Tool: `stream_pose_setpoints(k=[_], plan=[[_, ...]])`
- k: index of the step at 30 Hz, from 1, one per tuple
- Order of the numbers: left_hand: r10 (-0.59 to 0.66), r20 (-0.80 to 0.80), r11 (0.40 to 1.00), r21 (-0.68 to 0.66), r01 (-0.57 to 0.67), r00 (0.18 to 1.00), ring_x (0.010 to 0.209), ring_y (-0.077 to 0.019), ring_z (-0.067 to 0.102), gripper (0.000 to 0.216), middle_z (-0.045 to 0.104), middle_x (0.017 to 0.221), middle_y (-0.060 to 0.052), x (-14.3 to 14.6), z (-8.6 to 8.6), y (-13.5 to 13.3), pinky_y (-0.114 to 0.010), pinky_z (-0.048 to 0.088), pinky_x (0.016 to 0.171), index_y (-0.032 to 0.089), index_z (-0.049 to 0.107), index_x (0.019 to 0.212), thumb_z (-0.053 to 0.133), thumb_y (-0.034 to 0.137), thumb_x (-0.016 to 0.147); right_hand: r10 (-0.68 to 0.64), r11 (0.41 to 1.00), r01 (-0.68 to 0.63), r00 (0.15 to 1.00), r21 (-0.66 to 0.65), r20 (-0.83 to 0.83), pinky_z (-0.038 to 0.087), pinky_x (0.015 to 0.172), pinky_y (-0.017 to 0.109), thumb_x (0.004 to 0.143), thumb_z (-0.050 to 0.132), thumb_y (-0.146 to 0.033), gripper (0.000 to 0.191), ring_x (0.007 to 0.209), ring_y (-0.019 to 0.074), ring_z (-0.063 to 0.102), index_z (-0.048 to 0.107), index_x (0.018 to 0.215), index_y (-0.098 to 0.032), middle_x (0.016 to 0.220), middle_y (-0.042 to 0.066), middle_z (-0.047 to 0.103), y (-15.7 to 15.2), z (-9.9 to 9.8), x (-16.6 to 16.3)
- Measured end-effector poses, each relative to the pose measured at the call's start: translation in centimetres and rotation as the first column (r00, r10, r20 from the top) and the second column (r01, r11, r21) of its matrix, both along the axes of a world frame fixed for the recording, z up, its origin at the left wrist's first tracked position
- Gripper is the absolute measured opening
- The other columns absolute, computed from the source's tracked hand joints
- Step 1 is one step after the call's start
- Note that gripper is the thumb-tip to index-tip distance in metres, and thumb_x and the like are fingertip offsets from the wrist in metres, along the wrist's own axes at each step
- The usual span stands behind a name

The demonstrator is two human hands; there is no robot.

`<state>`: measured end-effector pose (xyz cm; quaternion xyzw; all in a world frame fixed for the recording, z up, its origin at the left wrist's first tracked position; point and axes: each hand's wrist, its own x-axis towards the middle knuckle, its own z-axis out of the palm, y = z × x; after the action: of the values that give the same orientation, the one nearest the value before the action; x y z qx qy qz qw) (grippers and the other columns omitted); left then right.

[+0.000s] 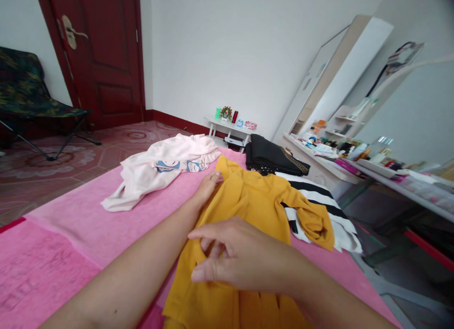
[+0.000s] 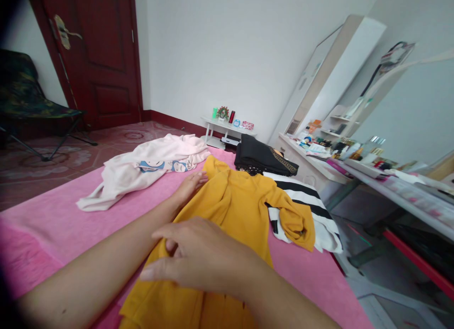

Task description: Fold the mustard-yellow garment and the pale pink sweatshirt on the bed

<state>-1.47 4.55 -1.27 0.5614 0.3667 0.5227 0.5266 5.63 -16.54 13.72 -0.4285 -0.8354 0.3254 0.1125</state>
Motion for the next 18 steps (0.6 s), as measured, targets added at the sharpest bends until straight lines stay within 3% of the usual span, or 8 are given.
stream_pose_setpoints(k=[2, 6, 9, 12, 16, 18], plan=[[0.0, 0.024, 1.0, -0.01, 0.0, 1.0, 0.102, -0.0219, 0.064, 0.041, 0.065, 0.114, -0.017, -0.1, -0.1, 0.1, -0.036, 0.048, 0.092, 0.01, 0.056, 0.115, 0.039, 0.038, 0.09, -0.056, 0.992, 0.04, 0.99, -0.121, -0.129, 0.042, 0.06, 0.018, 0.085, 0.056, -0.034, 0.028, 0.067, 0.0101, 0.06, 0.065, 0.106, -0.018, 0.082, 0.0, 0.066, 1.2, -1.9, 0.9], [0.002, 0.018, 1.0, 0.024, -0.002, 1.0, 0.1, -0.0226, 0.064, 0.034, 0.067, 0.108, -0.014, 0.1, 0.1, 0.0, -0.038, 0.045, 0.095, 0.011, 0.062, 0.105, 0.053, 0.035, 0.083, -0.285, 0.958, 0.276, 0.94, -0.077, -0.188, 0.039, 0.055, 0.019, 0.081, 0.051, -0.017, 0.021, 0.059, 0.0082, 0.054, 0.065, 0.096, -0.015, 0.075, 0.001, 0.063, 4.3, -6.3, 3.8], [0.011, -0.014, 0.997, 0.074, -0.01, 1.0, 0.105, -0.0221, 0.061, 0.028, 0.067, 0.108, -0.01, 0.2, 0.2, -0.3, -0.037, 0.04, 0.101, 0.013, 0.065, 0.101, 0.061, 0.028, 0.078, -0.252, 0.966, 0.242, 0.958, -0.086, -0.136, 0.038, 0.056, 0.018, 0.075, 0.057, -0.016, 0.019, 0.062, 0.0085, 0.052, 0.067, 0.091, -0.016, 0.075, 0.0, 0.062, 4.8, -8.1, 5.0], [0.0, -0.049, 0.995, 0.099, 0.005, 0.999, 0.1, -0.0205, 0.062, 0.03, 0.068, 0.106, -0.009, 0.3, 0.2, -0.6, -0.035, 0.043, 0.097, 0.013, 0.065, 0.103, 0.063, 0.022, 0.075, -0.213, 0.976, 0.212, 0.976, -0.043, -0.037, 0.039, 0.062, 0.02, 0.073, 0.064, -0.025, 0.022, 0.07, 0.0105, 0.054, 0.067, 0.094, -0.02, 0.085, 0.0, 0.064, 3.5, -6.9, 5.4], [-0.026, -0.124, 0.992, 0.119, 0.041, 0.992, 0.089, -0.019, 0.063, 0.034, 0.068, 0.1, -0.009, 0.5, 0.1, -0.7, -0.034, 0.049, 0.088, 0.011, 0.064, 0.106, 0.064, 0.018, 0.073, -0.199, 0.978, 0.183, 0.962, 0.1, 0.188, 0.038, 0.073, 0.024, 0.058, 0.077, -0.048, 0.061, 0.086, 0.0166, 0.056, 0.061, 0.113, -0.026, 0.103, 0.001, 0.063, 1.9, -3.7, 5.9], [-0.032, -0.149, 0.991, 0.123, 0.051, 0.988, 0.087, -0.018, 0.063, 0.036, 0.068, 0.1, -0.009, 0.5, 0.2, -0.8, -0.033, 0.05, 0.086, 0.011, 0.064, 0.106, 0.066, 0.015, 0.07, -0.175, 0.983, 0.152, 0.946, 0.105, 0.274, 0.035, 0.067, 0.023, 0.054, 0.08, -0.046, 0.064, 0.08, 0.0149, 0.055, 0.061, 0.112, -0.028, 0.099, -0.001, 0.064, 1.6, -3.4, 5.9]])
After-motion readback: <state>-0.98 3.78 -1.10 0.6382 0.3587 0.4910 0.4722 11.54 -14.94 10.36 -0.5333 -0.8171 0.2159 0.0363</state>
